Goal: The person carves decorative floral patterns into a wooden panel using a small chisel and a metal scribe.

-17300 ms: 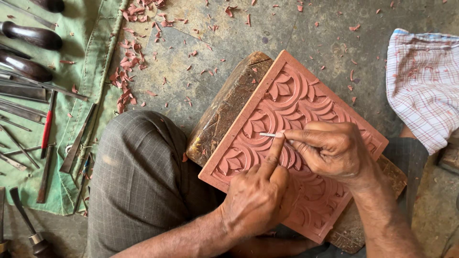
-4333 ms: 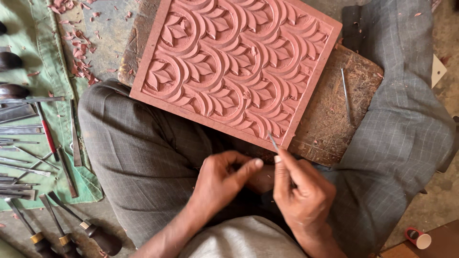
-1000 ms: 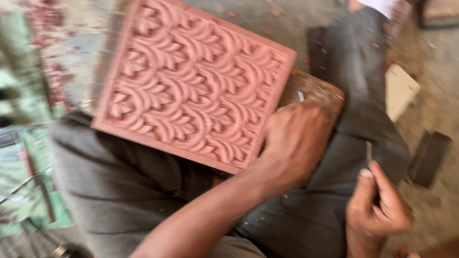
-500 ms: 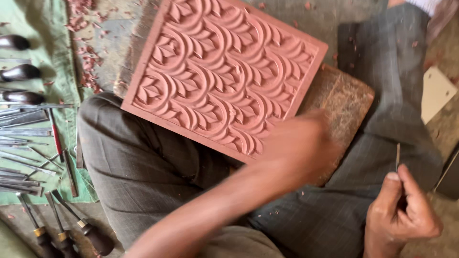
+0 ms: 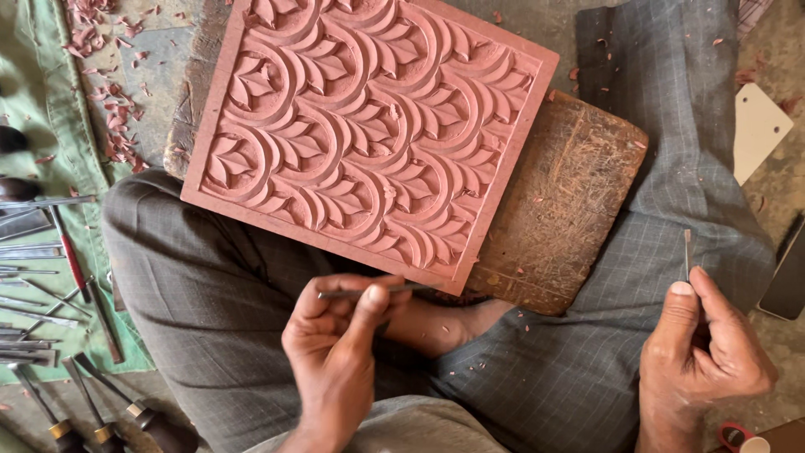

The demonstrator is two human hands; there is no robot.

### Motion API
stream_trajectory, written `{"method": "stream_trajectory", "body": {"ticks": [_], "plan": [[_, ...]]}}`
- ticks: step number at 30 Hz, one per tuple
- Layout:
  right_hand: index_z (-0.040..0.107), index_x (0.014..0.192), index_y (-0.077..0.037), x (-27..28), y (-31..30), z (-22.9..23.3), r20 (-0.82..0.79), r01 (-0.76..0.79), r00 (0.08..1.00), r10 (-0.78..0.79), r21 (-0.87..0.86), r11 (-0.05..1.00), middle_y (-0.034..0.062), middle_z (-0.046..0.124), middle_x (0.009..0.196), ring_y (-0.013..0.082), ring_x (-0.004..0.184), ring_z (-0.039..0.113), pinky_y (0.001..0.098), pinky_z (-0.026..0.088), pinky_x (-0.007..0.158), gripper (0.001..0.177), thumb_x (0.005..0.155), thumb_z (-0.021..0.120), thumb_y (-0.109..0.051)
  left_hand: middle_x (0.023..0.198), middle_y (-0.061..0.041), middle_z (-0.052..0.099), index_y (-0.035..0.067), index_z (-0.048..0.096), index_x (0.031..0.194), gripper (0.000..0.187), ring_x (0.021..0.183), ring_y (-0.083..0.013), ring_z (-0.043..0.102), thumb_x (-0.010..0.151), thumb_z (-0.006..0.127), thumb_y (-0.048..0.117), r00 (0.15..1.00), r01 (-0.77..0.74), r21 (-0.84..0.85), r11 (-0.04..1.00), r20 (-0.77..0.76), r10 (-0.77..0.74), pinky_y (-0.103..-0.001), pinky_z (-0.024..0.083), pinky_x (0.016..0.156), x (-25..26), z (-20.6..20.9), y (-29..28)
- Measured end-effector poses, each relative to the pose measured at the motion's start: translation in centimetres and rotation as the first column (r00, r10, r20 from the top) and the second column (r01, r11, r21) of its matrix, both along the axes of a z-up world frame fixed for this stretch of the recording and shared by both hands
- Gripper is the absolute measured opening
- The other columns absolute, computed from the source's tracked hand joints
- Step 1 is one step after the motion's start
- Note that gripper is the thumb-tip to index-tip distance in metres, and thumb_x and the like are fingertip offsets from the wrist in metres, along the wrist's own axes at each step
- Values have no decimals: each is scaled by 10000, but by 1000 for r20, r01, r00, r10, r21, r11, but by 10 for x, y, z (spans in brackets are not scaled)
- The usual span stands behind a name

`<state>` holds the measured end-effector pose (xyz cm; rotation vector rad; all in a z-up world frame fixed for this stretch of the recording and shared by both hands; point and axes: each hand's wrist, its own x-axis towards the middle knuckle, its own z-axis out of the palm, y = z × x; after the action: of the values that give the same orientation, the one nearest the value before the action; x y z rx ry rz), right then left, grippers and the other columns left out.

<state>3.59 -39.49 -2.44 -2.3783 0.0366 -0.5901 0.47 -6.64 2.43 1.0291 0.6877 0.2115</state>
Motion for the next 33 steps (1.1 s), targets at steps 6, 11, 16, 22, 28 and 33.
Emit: {"method": "stream_trajectory", "body": {"ticks": [6,11,16,22,28,33], "plan": [[730,1216,156,2,2,3,3,-13,1000,13,-31,999,193,718,893,108,741,653,182,446,618,150,1079,699,103,978,-154,774,-34,673,1061,94,843,-182,775,968,672,-18,996,-31,134,991,85,20,-320,674,780,41,-12,-14],[740,1204,149,1,3,2,-4,10,1000,-10,-28,1000,191,726,892,103,702,627,184,432,602,156,1059,708,102,918,-111,762,-28,670,1047,81,804,-140,757,972,698,-16,997,-12,152,988,81,0,-278,658,705,60,-12,-24],[739,1207,144,2,4,1,5,-8,1000,8,-16,1000,192,727,911,109,745,651,185,458,633,153,1062,709,104,924,-98,757,-18,674,1044,70,822,-126,755,980,699,-8,996,1,186,983,87,-18,-264,653,718,61,-13,-24],[741,1200,145,2,3,2,-10,0,1000,-1,-60,998,198,732,917,109,730,650,182,447,614,147,1062,715,103,906,-102,760,-10,669,1028,68,815,-114,751,973,707,3,997,23,196,980,68,-37,-257,653,699,65,-14,-25],[744,1212,145,2,4,3,-14,-4,1000,3,-77,997,194,730,909,112,723,649,181,445,611,143,1080,714,99,929,-120,757,-28,654,1051,67,844,-134,761,991,680,-17,995,48,175,983,76,-63,-266,656,729,63,-17,-23],[740,1197,149,3,3,5,-37,-4,999,0,-111,994,196,724,886,117,721,663,180,441,588,137,1074,718,93,1028,-136,767,-24,618,1085,90,952,-162,764,1004,642,-56,986,58,216,975,143,-90,-282,653,851,57,-20,-24]]}}
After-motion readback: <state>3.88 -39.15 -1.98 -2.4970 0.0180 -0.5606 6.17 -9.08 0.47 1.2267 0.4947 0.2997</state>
